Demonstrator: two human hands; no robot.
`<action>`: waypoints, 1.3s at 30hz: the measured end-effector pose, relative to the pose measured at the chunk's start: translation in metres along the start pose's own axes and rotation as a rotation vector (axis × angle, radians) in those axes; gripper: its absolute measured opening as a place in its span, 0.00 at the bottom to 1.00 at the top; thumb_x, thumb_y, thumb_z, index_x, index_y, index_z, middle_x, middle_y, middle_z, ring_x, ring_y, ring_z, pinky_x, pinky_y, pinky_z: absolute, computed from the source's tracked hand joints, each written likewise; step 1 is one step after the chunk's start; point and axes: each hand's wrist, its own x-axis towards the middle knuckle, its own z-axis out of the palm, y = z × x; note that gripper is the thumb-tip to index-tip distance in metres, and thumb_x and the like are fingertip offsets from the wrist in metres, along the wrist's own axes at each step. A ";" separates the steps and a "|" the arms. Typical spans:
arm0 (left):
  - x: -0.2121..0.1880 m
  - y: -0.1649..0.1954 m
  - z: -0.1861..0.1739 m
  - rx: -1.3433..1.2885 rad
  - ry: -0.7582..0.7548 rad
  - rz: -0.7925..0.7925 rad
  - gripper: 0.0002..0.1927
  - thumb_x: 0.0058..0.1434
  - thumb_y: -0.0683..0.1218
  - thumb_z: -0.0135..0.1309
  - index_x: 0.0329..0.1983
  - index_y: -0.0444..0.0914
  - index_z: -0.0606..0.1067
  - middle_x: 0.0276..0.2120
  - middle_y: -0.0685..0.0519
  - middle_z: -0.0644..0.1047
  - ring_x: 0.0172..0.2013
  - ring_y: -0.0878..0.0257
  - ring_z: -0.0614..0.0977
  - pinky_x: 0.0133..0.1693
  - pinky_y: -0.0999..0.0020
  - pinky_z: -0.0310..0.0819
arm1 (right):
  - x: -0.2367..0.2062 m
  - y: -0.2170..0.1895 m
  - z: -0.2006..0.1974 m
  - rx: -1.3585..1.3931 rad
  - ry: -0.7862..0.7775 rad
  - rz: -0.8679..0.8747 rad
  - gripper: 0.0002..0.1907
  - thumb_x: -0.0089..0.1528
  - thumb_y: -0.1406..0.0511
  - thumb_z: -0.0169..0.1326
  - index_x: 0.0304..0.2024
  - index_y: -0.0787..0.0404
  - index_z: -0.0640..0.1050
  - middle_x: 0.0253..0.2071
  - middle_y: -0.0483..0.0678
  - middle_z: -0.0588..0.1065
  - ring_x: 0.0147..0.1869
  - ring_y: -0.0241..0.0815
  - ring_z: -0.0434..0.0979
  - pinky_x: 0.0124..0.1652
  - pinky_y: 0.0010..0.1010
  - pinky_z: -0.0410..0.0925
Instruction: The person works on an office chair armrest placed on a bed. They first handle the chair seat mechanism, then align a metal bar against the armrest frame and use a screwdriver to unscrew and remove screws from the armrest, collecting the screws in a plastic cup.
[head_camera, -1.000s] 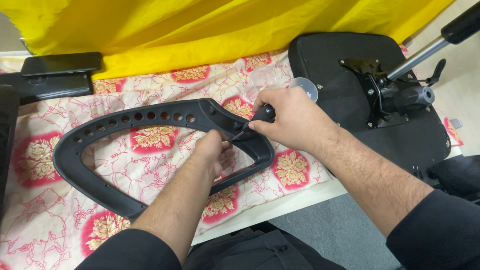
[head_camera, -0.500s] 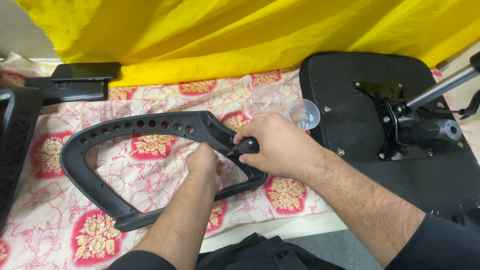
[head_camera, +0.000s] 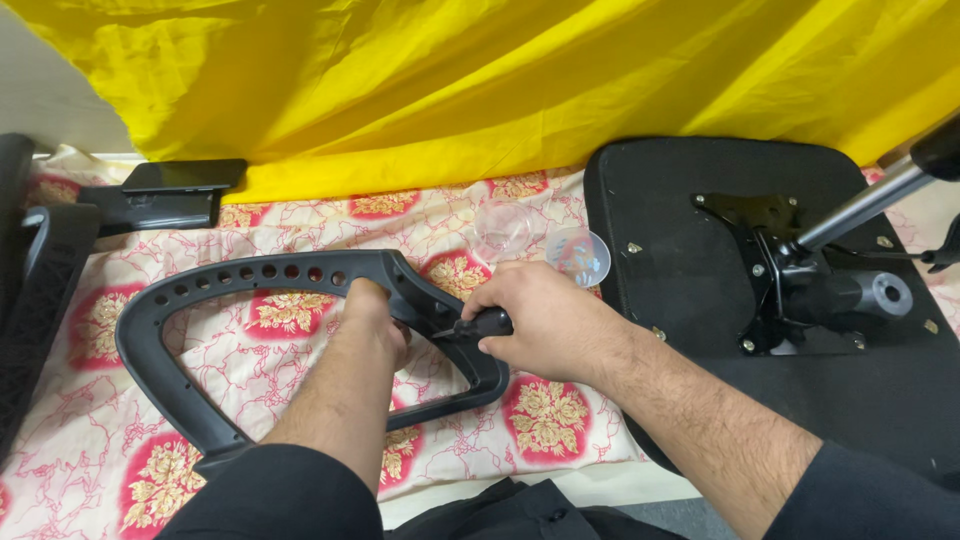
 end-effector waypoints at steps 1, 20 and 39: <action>-0.002 0.000 -0.003 0.068 -0.018 -0.020 0.12 0.64 0.56 0.47 0.43 0.47 0.74 0.43 0.56 0.77 0.42 0.62 0.80 0.50 0.56 0.75 | -0.001 0.001 0.001 0.004 0.009 0.019 0.16 0.50 0.65 0.65 0.41 0.56 0.84 0.41 0.51 0.78 0.52 0.51 0.78 0.53 0.39 0.71; 0.032 -0.036 -0.045 0.207 -0.243 0.157 0.25 0.61 0.30 0.52 0.57 0.44 0.64 0.42 0.51 0.78 0.30 0.59 0.82 0.32 0.55 0.86 | 0.004 -0.022 0.003 0.030 0.182 0.083 0.13 0.52 0.66 0.64 0.39 0.61 0.82 0.37 0.54 0.80 0.46 0.53 0.81 0.49 0.39 0.74; 0.061 -0.034 -0.057 0.319 -0.380 0.256 0.25 0.60 0.30 0.53 0.56 0.41 0.62 0.40 0.44 0.79 0.32 0.55 0.84 0.31 0.61 0.84 | 0.031 -0.054 0.017 -0.109 0.097 0.098 0.17 0.48 0.74 0.58 0.41 0.59 0.79 0.41 0.54 0.74 0.52 0.56 0.77 0.52 0.41 0.71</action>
